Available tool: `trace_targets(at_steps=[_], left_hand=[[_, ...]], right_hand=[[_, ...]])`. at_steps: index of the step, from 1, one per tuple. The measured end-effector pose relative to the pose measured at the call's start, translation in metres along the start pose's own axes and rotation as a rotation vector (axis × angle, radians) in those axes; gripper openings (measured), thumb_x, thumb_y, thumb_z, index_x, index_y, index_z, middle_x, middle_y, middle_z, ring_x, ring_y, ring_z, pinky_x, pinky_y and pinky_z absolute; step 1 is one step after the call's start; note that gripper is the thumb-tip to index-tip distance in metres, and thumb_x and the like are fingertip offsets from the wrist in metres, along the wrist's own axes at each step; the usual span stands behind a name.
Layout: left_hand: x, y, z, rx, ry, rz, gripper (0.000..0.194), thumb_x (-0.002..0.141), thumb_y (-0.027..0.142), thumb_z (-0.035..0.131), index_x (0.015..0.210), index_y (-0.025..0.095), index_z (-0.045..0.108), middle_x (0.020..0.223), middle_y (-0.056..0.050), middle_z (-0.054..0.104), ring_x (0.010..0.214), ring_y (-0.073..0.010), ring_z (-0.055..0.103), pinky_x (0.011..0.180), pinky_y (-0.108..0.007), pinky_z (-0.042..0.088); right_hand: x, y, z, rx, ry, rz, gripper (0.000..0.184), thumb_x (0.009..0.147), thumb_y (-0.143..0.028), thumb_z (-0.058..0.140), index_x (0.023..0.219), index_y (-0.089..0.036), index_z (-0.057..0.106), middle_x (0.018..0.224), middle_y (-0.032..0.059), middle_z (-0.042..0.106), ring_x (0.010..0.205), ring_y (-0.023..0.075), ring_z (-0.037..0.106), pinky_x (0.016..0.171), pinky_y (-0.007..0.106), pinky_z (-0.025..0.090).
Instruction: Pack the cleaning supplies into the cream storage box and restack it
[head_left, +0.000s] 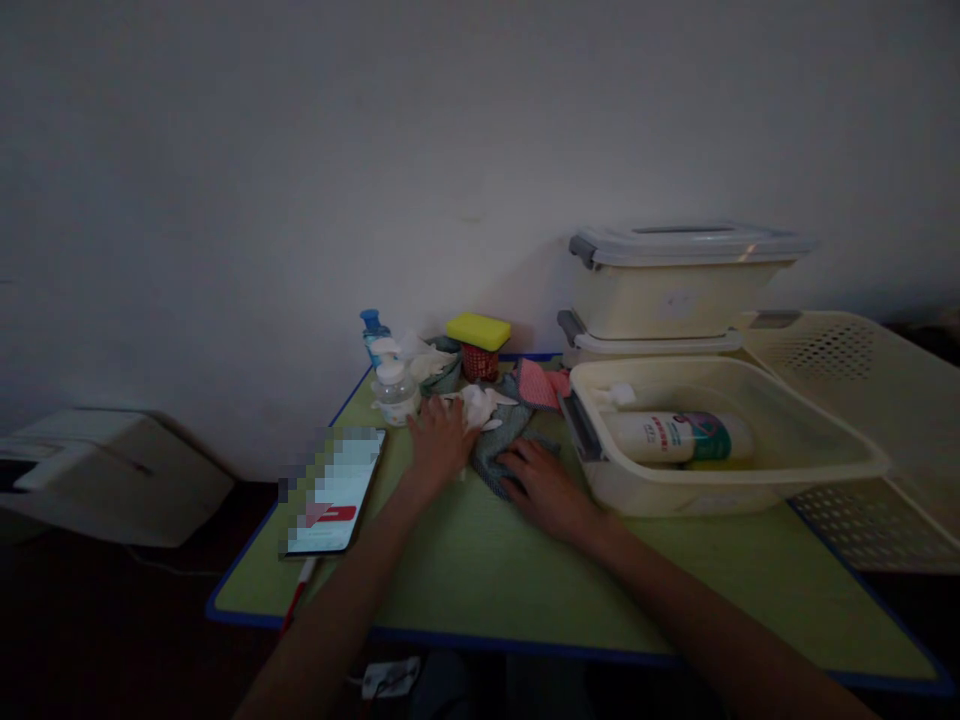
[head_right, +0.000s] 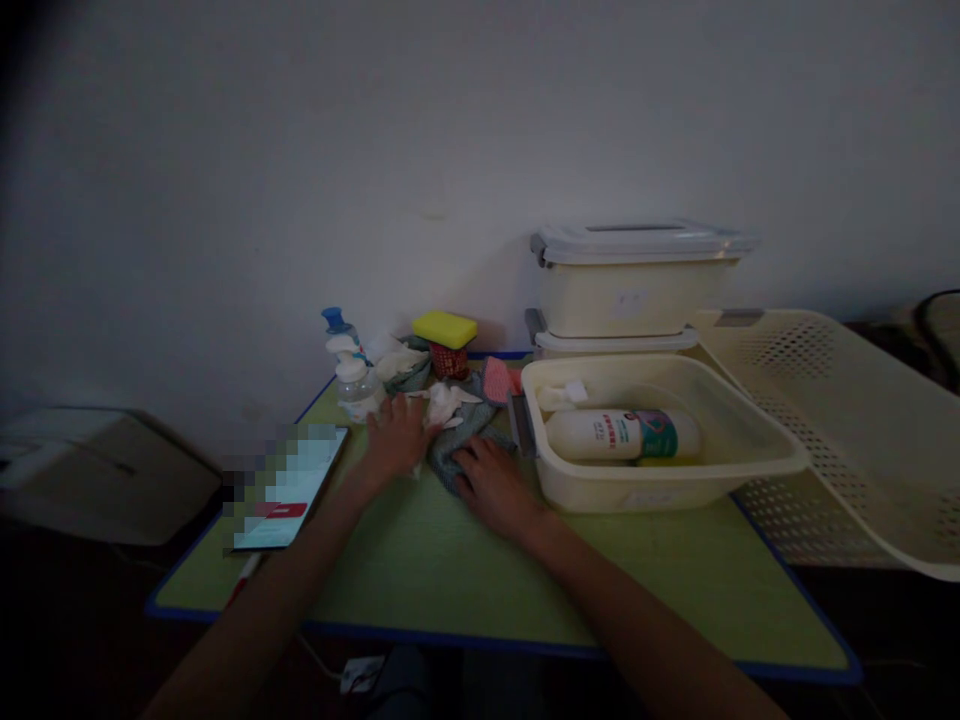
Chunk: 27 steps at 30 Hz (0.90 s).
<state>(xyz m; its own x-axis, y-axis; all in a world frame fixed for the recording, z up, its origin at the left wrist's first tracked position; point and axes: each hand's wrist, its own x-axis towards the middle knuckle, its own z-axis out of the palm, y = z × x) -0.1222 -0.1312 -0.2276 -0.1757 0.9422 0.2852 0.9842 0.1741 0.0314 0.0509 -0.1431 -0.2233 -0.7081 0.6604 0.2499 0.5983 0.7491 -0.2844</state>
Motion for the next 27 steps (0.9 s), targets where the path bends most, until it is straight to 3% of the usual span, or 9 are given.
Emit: trace_targets(at_steps=[4,11,16,21,27], left_hand=[[-0.009,0.001,0.019,-0.090,0.009,0.012,0.047,0.087,0.037,0.041,0.125,0.011,0.045,0.137,-0.024,0.034,0.128,-0.0379,0.029,0.097,-0.051,0.032],[0.005,-0.007,0.012,-0.289,0.023,0.068,0.022,0.083,0.016,0.045,0.098,0.014,0.061,0.103,-0.012,0.059,0.100,-0.0248,0.053,0.084,-0.035,0.042],[0.011,-0.011,0.016,-0.595,0.123,-0.041,0.020,0.085,0.026,0.046,0.088,0.013,0.061,0.082,-0.007,0.063,0.078,-0.0189,0.058,0.069,-0.027,0.042],[0.015,-0.010,0.014,-0.805,0.219,-0.104,0.027,0.086,0.029,0.040,0.074,0.013,0.058,0.065,-0.002,0.057,0.061,-0.0132,0.052,0.056,-0.022,0.035],[0.013,-0.007,0.018,-0.890,0.178,-0.088,0.026,0.083,0.032,0.044,0.069,0.013,0.055,0.059,0.003,0.050,0.055,-0.0098,0.045,0.052,-0.020,0.031]], right_hand=[[0.001,0.001,0.001,-0.007,-0.005,-0.006,0.022,0.083,-0.019,0.050,0.103,-0.015,0.058,0.106,0.0098,0.052,0.096,0.0215,0.049,0.085,0.036,0.042],[0.002,0.003,0.002,-0.003,0.007,-0.012,0.023,0.082,-0.017,0.051,0.104,-0.016,0.058,0.102,0.0094,0.053,0.096,0.0216,0.049,0.084,0.036,0.042],[0.003,0.006,0.001,0.043,0.008,-0.032,0.023,0.082,-0.018,0.051,0.103,-0.016,0.058,0.102,0.0093,0.053,0.097,0.0216,0.049,0.085,0.037,0.042],[0.004,0.015,0.002,0.207,0.012,-0.042,0.021,0.079,-0.017,0.055,0.099,-0.016,0.060,0.102,0.0089,0.055,0.097,0.0201,0.050,0.086,0.035,0.041],[0.010,0.020,0.004,0.418,0.062,0.021,0.016,0.076,-0.012,0.055,0.091,-0.015,0.061,0.093,0.0065,0.060,0.089,0.0175,0.055,0.079,0.032,0.044]])
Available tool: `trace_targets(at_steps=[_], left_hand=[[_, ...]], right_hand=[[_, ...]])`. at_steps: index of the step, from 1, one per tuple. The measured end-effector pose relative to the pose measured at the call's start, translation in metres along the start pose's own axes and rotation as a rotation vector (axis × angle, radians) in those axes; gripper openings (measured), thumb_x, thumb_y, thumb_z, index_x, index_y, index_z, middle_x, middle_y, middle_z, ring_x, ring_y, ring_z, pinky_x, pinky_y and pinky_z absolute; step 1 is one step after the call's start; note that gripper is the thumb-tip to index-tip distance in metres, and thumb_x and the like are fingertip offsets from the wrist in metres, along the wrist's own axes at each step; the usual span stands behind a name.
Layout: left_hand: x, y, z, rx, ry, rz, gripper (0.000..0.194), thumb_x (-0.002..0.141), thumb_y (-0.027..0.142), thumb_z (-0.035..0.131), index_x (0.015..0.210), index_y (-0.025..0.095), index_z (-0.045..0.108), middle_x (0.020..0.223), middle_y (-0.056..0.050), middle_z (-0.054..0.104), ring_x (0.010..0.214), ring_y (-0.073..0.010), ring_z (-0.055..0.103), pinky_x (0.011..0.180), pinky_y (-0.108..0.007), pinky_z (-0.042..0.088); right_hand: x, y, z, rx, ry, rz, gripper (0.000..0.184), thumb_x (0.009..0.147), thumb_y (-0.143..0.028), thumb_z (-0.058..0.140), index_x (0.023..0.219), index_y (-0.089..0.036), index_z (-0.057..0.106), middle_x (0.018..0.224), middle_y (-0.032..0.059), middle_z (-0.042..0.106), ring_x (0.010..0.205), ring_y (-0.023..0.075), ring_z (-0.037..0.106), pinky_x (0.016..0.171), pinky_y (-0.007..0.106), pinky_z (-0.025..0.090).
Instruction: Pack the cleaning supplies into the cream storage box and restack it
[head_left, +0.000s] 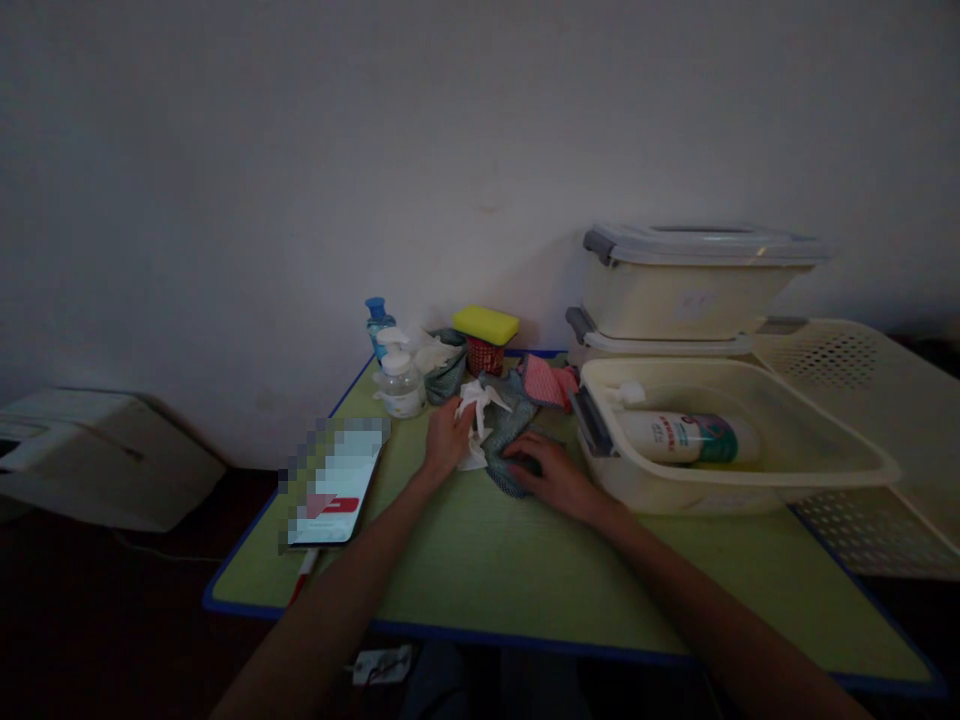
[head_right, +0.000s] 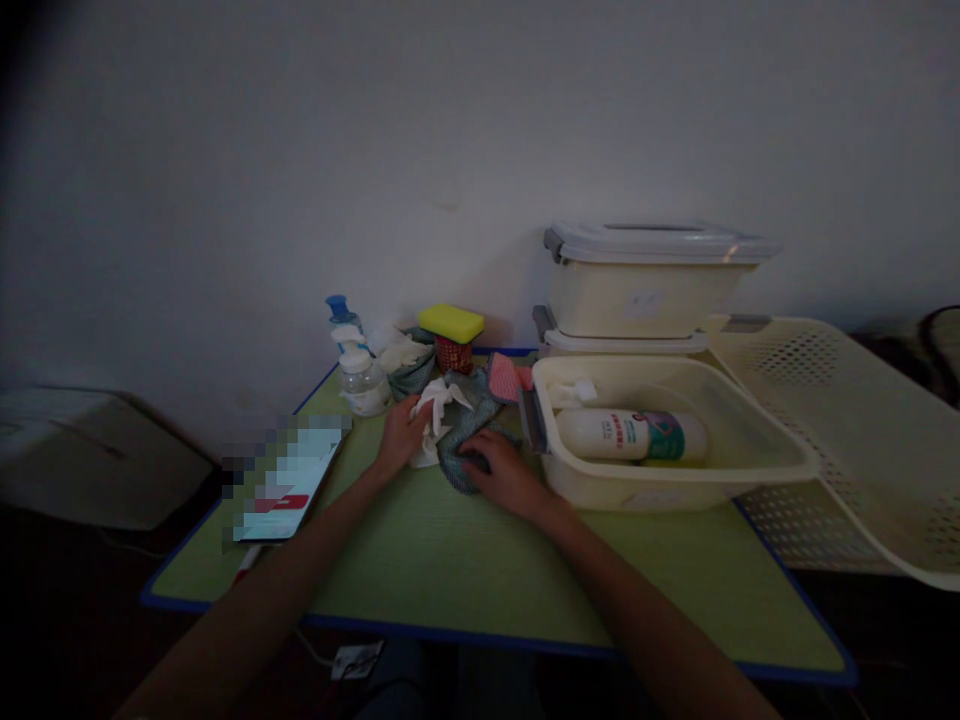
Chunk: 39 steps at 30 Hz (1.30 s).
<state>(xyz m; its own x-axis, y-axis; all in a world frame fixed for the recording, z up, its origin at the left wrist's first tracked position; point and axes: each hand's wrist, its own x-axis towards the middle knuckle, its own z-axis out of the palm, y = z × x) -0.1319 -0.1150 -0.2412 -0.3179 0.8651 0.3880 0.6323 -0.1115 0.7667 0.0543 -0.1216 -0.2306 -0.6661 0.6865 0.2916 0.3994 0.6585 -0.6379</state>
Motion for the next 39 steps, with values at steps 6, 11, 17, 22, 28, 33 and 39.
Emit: trace_targets(at_steps=[6,11,17,22,28,33,39], left_hand=[[-0.001,-0.002,0.003,0.026,-0.007,0.025,0.027,0.083,0.033,0.044,0.069,0.013,0.055,0.059,0.002,0.051,0.057,-0.0108,0.047,0.054,-0.021,0.032],[-0.002,0.000,0.003,0.004,-0.024,0.007,0.025,0.082,0.033,0.045,0.074,0.012,0.058,0.064,0.000,0.056,0.059,-0.0122,0.050,0.057,-0.022,0.037],[0.001,0.003,0.005,-0.266,0.027,-0.062,0.024,0.075,0.029,0.052,0.090,0.012,0.058,0.084,-0.005,0.063,0.072,-0.0149,0.057,0.066,-0.025,0.045],[0.004,-0.001,0.005,-0.532,0.076,-0.160,0.037,0.071,0.034,0.056,0.101,0.012,0.057,0.096,-0.007,0.064,0.083,-0.0169,0.059,0.074,-0.027,0.047],[0.011,0.000,-0.006,-0.541,0.111,-0.106,0.035,0.077,0.035,0.047,0.103,0.014,0.057,0.107,-0.008,0.061,0.098,-0.0189,0.057,0.088,-0.032,0.045],[0.010,-0.004,-0.009,-0.078,0.171,0.003,0.028,0.074,0.017,0.046,0.099,0.016,0.058,0.115,-0.009,0.053,0.113,-0.0216,0.047,0.100,-0.039,0.036],[-0.006,0.002,-0.006,0.324,0.155,0.143,0.061,0.072,0.008,0.045,0.131,0.013,0.030,0.137,-0.017,0.026,0.131,-0.0288,0.023,0.106,-0.046,0.025]], right_hand=[[0.008,0.007,-0.002,0.191,0.055,0.143,0.011,0.076,-0.016,0.052,0.083,-0.016,0.061,0.080,0.0027,0.063,0.075,0.0142,0.058,0.069,0.029,0.046],[0.015,0.019,-0.008,0.245,0.137,0.224,0.011,0.078,-0.020,0.050,0.077,-0.015,0.060,0.073,0.0020,0.062,0.069,0.0136,0.058,0.065,0.028,0.046],[0.014,0.024,-0.009,0.219,0.141,0.227,0.010,0.077,-0.017,0.050,0.079,-0.014,0.059,0.073,0.0021,0.060,0.069,0.0136,0.056,0.066,0.028,0.046],[0.005,0.016,-0.007,0.070,0.064,0.085,0.015,0.077,-0.017,0.054,0.091,-0.015,0.059,0.088,0.0057,0.059,0.079,0.0156,0.057,0.073,0.032,0.047],[-0.006,0.004,-0.006,-0.293,-0.018,-0.027,0.034,0.075,-0.029,0.060,0.106,-0.016,0.054,0.123,0.0146,0.043,0.115,0.0268,0.041,0.096,0.045,0.034],[-0.005,0.001,-0.006,-0.352,-0.071,-0.065,0.010,0.079,-0.017,0.050,0.088,-0.017,0.053,0.109,0.0104,0.052,0.103,0.0217,0.048,0.090,0.038,0.037],[-0.005,-0.006,-0.009,-0.445,-0.090,-0.043,0.001,0.078,-0.018,0.050,0.079,-0.017,0.049,0.091,0.0079,0.056,0.088,0.0208,0.051,0.078,0.033,0.040]])
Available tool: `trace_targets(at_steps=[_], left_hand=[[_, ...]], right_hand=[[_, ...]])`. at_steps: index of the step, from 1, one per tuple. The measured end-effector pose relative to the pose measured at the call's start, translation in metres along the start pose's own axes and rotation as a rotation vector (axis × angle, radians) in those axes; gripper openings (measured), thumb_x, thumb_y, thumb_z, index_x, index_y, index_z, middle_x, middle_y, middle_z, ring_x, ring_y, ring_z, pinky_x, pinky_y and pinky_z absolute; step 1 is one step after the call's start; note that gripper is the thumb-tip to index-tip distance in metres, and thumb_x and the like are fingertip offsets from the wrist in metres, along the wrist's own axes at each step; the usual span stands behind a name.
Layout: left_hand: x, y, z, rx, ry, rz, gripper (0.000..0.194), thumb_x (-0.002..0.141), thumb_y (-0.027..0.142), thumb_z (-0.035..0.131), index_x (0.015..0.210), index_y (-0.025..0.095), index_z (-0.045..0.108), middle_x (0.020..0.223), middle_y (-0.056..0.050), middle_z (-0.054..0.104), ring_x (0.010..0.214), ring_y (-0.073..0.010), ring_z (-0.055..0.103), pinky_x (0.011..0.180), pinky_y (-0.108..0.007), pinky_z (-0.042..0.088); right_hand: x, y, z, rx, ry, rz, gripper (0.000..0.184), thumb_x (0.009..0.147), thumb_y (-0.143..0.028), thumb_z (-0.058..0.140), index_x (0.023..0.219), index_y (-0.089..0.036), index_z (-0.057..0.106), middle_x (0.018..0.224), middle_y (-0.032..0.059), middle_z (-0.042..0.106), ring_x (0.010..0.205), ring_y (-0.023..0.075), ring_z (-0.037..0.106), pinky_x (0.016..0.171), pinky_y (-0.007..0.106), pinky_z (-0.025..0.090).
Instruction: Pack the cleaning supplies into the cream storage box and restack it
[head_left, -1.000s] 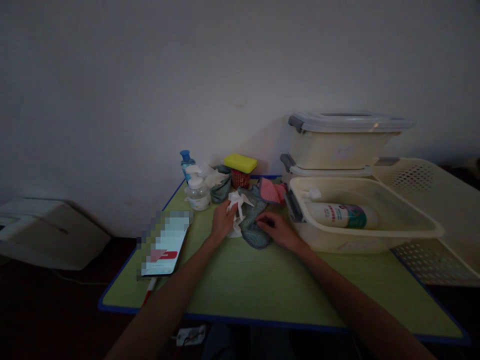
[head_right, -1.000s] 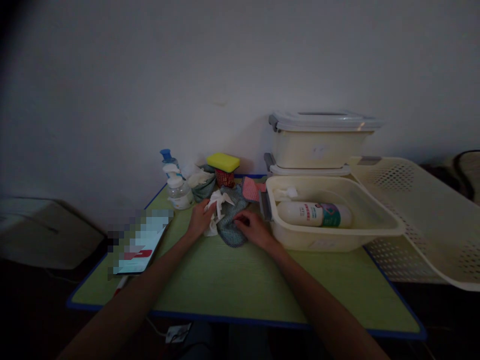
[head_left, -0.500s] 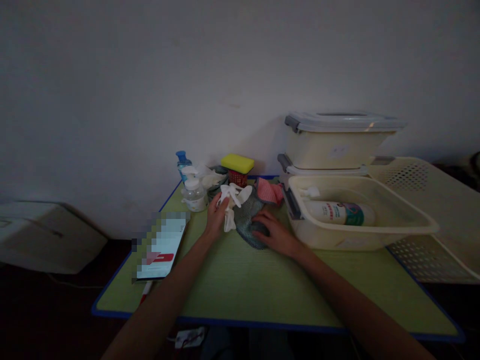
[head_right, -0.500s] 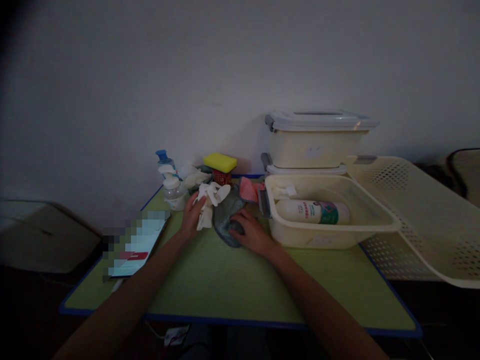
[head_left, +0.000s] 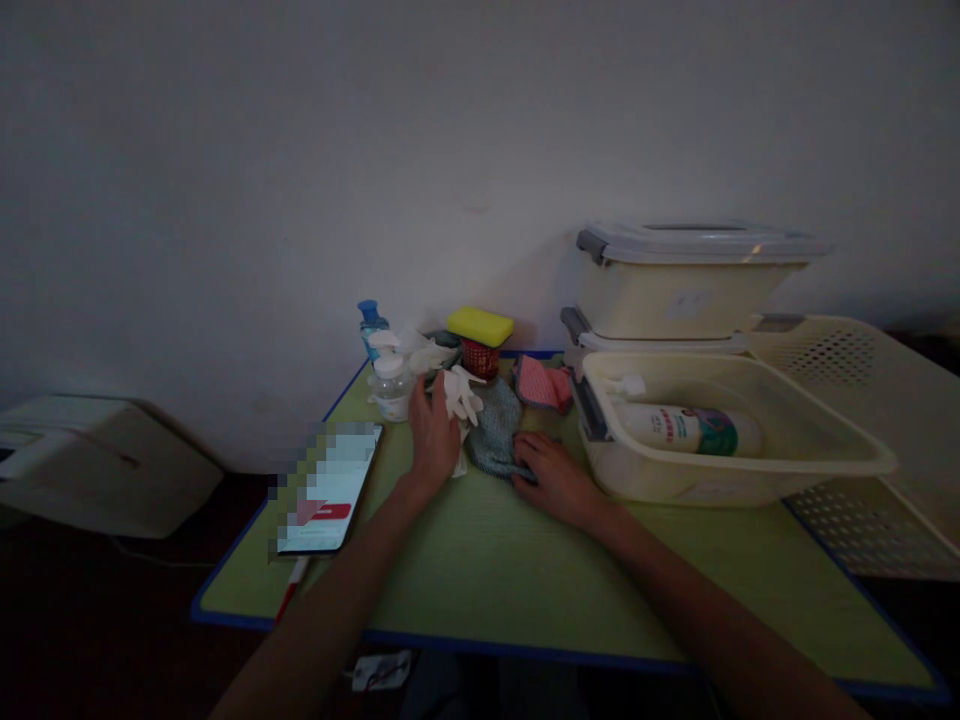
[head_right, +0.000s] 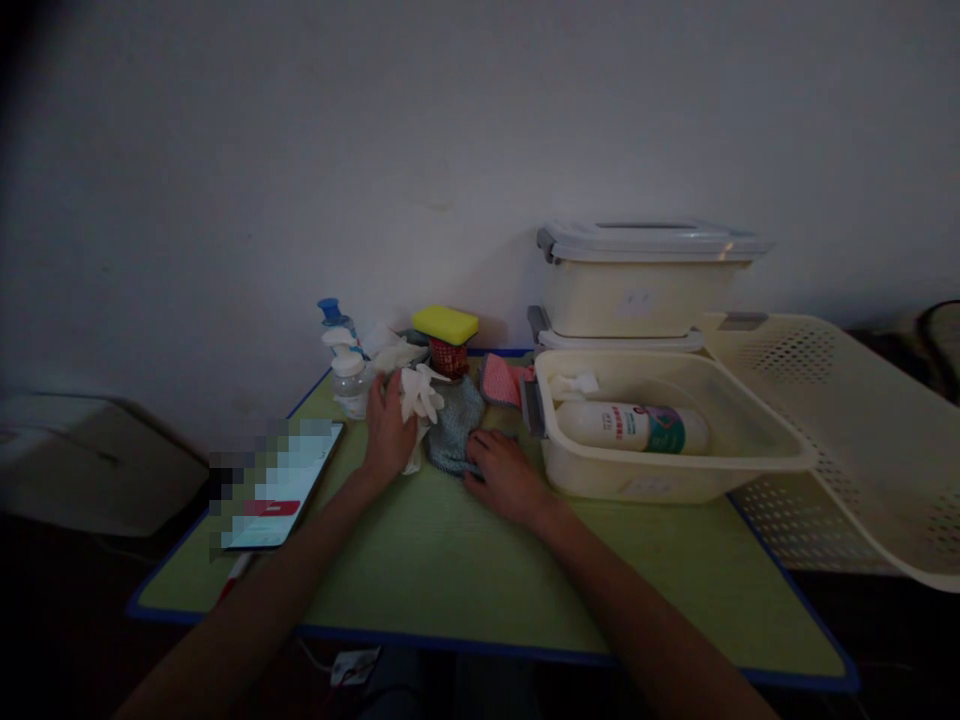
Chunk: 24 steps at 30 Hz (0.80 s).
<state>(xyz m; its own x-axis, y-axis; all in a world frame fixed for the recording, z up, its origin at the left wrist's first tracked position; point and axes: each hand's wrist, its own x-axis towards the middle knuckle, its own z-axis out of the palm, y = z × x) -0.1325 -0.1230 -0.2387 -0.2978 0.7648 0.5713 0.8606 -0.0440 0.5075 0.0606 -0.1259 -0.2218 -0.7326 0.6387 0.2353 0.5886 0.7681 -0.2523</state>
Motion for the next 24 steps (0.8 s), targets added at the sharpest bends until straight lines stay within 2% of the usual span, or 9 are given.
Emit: trace_targets(at_steps=[3,7,10,13,15,17,20,22,24], left_hand=[[-0.005,0.008,-0.003,0.088,-0.050,0.072,0.062,0.076,0.014,0.047,0.133,0.015,0.025,0.142,-0.018,0.015,0.134,-0.0324,0.015,0.104,-0.053,0.022],[-0.008,0.015,-0.005,0.120,-0.081,0.081,0.069,0.075,0.027,0.054,0.134,0.015,0.022,0.142,-0.019,0.012,0.132,-0.0351,0.017,0.102,-0.055,0.024],[-0.008,0.018,-0.010,0.177,-0.086,0.064,0.069,0.073,0.032,0.056,0.133,0.013,0.027,0.135,-0.021,0.025,0.125,-0.0358,0.030,0.097,-0.051,0.032],[-0.006,0.020,-0.016,0.261,-0.202,-0.003,0.063,0.073,0.037,0.055,0.128,0.013,0.035,0.118,-0.019,0.043,0.106,-0.0325,0.050,0.082,-0.043,0.044],[-0.004,0.018,-0.019,0.286,-0.320,-0.054,0.050,0.075,0.038,0.052,0.118,0.014,0.044,0.106,-0.015,0.052,0.091,-0.0291,0.057,0.073,-0.038,0.046],[-0.001,0.014,-0.019,0.248,-0.380,-0.078,0.034,0.077,0.032,0.049,0.107,0.015,0.051,0.096,-0.012,0.058,0.084,-0.0266,0.059,0.070,-0.036,0.046],[0.004,0.005,-0.016,0.101,-0.333,-0.063,0.020,0.078,0.016,0.044,0.093,0.014,0.055,0.088,-0.010,0.061,0.084,-0.0233,0.059,0.073,-0.034,0.045],[0.008,0.000,-0.014,0.013,-0.268,-0.072,0.021,0.077,0.010,0.041,0.090,0.013,0.056,0.088,-0.010,0.062,0.086,-0.0214,0.058,0.076,-0.033,0.046],[0.012,-0.004,-0.011,-0.107,-0.175,-0.106,0.024,0.077,0.010,0.040,0.095,0.012,0.056,0.094,-0.010,0.062,0.090,-0.0208,0.058,0.079,-0.033,0.046]], right_hand=[[-0.001,-0.003,-0.001,0.036,0.003,0.097,0.005,0.083,-0.022,0.044,0.083,-0.018,0.048,0.087,0.0069,0.058,0.080,0.0194,0.055,0.070,0.030,0.041],[-0.001,-0.003,0.002,0.109,0.023,0.280,0.013,0.089,-0.027,0.037,0.096,-0.020,0.044,0.078,0.0049,0.061,0.065,0.0186,0.058,0.057,0.027,0.040],[-0.001,-0.002,0.004,0.064,0.022,0.300,0.016,0.090,-0.026,0.034,0.101,-0.020,0.043,0.075,0.0048,0.063,0.062,0.0188,0.060,0.053,0.026,0.039],[-0.001,-0.004,0.002,-0.051,-0.028,0.274,0.021,0.092,-0.029,0.030,0.101,-0.020,0.047,0.070,0.0049,0.063,0.060,0.0193,0.060,0.051,0.026,0.037],[-0.001,-0.006,0.000,-0.103,-0.061,0.267,0.023,0.092,-0.029,0.030,0.099,-0.020,0.050,0.068,0.0056,0.063,0.060,0.0203,0.060,0.051,0.027,0.036],[-0.001,-0.008,-0.002,-0.119,-0.083,0.257,0.024,0.092,-0.029,0.031,0.096,-0.020,0.052,0.069,0.0060,0.063,0.062,0.0206,0.061,0.052,0.027,0.035],[-0.001,-0.011,-0.004,-0.120,-0.092,0.233,0.026,0.092,-0.031,0.031,0.092,-0.020,0.055,0.070,0.0058,0.064,0.064,0.0205,0.061,0.053,0.026,0.035],[-0.002,-0.011,-0.004,-0.117,-0.088,0.220,0.028,0.092,-0.031,0.031,0.091,-0.019,0.056,0.070,0.0063,0.064,0.064,0.0210,0.061,0.053,0.026,0.035],[-0.002,-0.011,-0.004,-0.116,-0.093,0.206,0.029,0.092,-0.032,0.031,0.092,-0.019,0.057,0.071,0.0068,0.064,0.064,0.0212,0.061,0.054,0.027,0.035]])
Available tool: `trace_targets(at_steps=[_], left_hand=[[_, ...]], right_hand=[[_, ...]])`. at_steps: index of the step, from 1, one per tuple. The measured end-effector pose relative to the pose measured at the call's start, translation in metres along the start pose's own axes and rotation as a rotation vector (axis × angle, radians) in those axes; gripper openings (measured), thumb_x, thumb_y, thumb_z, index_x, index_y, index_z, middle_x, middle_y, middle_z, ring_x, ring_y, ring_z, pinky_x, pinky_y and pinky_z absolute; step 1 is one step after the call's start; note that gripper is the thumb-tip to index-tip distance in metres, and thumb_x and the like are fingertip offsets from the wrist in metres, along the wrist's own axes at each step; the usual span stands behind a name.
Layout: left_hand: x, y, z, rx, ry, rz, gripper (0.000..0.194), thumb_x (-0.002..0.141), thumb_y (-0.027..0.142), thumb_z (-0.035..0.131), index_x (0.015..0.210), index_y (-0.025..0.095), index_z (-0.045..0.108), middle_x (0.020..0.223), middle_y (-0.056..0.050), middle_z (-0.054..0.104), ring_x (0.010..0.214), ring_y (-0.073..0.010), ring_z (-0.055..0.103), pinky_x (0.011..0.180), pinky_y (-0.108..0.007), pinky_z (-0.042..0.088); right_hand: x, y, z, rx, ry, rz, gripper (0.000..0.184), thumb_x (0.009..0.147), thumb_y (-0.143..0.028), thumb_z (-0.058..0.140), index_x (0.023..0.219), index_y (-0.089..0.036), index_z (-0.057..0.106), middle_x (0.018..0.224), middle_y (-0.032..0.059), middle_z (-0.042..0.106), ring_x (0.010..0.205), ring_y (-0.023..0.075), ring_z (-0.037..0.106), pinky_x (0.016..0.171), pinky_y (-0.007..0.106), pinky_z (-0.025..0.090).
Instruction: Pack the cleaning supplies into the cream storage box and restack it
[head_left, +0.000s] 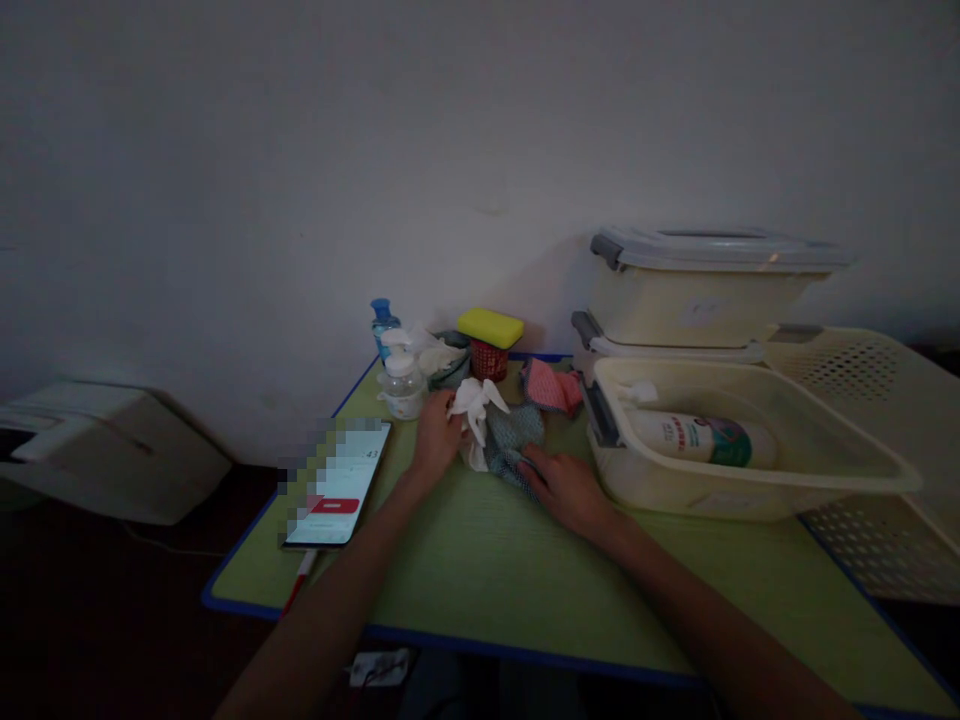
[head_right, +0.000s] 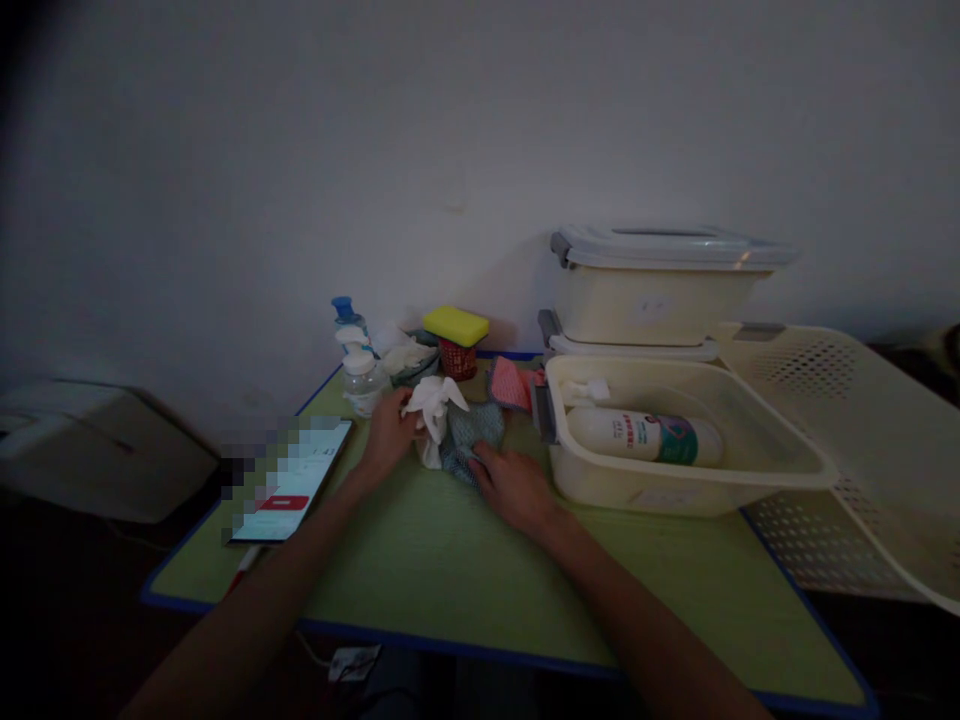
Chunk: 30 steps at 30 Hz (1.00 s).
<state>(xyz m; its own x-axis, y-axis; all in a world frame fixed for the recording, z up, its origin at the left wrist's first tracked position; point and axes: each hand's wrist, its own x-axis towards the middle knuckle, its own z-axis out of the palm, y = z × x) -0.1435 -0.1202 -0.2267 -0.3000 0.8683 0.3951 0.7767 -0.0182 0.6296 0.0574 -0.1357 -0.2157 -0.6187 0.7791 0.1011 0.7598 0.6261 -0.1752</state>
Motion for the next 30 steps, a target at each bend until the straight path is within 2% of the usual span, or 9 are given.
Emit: trace_targets(at_steps=[2,4,6,9,14,17,20,24,30], left_hand=[[0.003,-0.002,0.003,-0.202,0.077,-0.002,0.036,0.078,0.013,0.043,0.113,0.013,0.050,0.112,-0.011,0.058,0.102,-0.0207,0.056,0.085,-0.034,0.046],[0.004,-0.004,0.008,-0.398,0.071,0.023,0.056,0.078,0.016,0.045,0.132,0.017,0.030,0.135,-0.012,0.041,0.116,-0.0199,0.049,0.093,-0.033,0.043],[0.004,-0.006,0.014,-0.525,0.008,0.055,0.069,0.080,0.018,0.045,0.139,0.020,0.011,0.147,-0.011,0.020,0.125,-0.0194,0.040,0.099,-0.034,0.038],[0.001,-0.011,0.021,-0.549,-0.047,0.092,0.073,0.080,0.022,0.046,0.140,0.020,0.003,0.149,-0.011,0.007,0.132,-0.0221,0.028,0.105,-0.041,0.029],[-0.005,-0.018,0.027,-0.343,-0.189,0.160,0.069,0.077,0.022,0.051,0.138,0.013,0.018,0.148,-0.016,0.013,0.136,-0.0253,0.013,0.109,-0.044,0.019],[-0.006,-0.018,0.028,-0.218,-0.240,0.236,0.059,0.074,0.017,0.054,0.130,0.013,0.035,0.145,-0.015,0.021,0.135,-0.0251,0.020,0.109,-0.042,0.021],[-0.004,-0.018,0.028,-0.173,-0.147,0.261,0.043,0.071,0.008,0.054,0.114,0.015,0.050,0.133,-0.013,0.039,0.125,-0.0229,0.037,0.105,-0.039,0.030],[-0.001,-0.020,0.024,-0.131,0.007,0.220,0.031,0.067,0.002,0.053,0.095,0.016,0.056,0.108,-0.008,0.051,0.103,-0.0201,0.052,0.093,-0.037,0.042],[-0.003,-0.018,0.015,-0.056,0.178,0.217,0.026,0.066,0.005,0.058,0.089,0.015,0.057,0.097,-0.006,0.049,0.095,-0.0214,0.050,0.085,-0.039,0.044]], right_hand=[[-0.001,0.001,0.001,-0.007,-0.012,-0.031,0.030,0.092,-0.033,0.031,0.094,-0.018,0.057,0.074,0.0073,0.065,0.066,0.0215,0.062,0.055,0.027,0.035],[-0.002,0.001,0.002,-0.016,-0.027,-0.094,0.031,0.091,-0.037,0.034,0.098,-0.018,0.057,0.076,0.0078,0.066,0.067,0.0220,0.062,0.057,0.028,0.036],[-0.004,0.001,0.002,-0.029,-0.047,-0.171,0.033,0.087,-0.043,0.041,0.101,-0.018,0.057,0.076,0.0079,0.066,0.069,0.0229,0.061,0.059,0.029,0.036],[-0.006,-0.002,0.002,-0.053,-0.099,-0.256,0.035,0.081,-0.044,0.051,0.103,-0.018,0.058,0.076,0.0073,0.066,0.069,0.0227,0.061,0.060,0.028,0.036],[-0.008,-0.007,-0.008,0.022,-0.172,-0.335,0.022,0.079,-0.035,0.053,0.088,-0.018,0.062,0.074,0.0045,0.064,0.067,0.0176,0.058,0.060,0.026,0.034],[-0.008,-0.006,-0.015,0.188,-0.238,-0.389,0.010,0.074,-0.026,0.057,0.071,-0.017,0.060,0.062,-0.0009,0.058,0.059,0.0120,0.053,0.057,0.022,0.033],[-0.008,-0.003,-0.019,0.354,-0.310,-0.440,0.015,0.069,-0.021,0.060,0.056,-0.016,0.053,0.050,-0.0063,0.043,0.050,0.0076,0.044,0.052,0.020,0.030],[-0.010,-0.001,-0.018,0.479,-0.398,-0.507,0.022,0.065,-0.020,0.061,0.048,-0.015,0.047,0.045,-0.0084,0.031,0.045,0.0054,0.035,0.048,0.019,0.026],[-0.010,-0.005,-0.016,0.525,-0.359,-0.435,0.017,0.070,-0.025,0.059,0.057,-0.015,0.054,0.049,-0.0073,0.038,0.048,0.0063,0.040,0.049,0.018,0.028]])
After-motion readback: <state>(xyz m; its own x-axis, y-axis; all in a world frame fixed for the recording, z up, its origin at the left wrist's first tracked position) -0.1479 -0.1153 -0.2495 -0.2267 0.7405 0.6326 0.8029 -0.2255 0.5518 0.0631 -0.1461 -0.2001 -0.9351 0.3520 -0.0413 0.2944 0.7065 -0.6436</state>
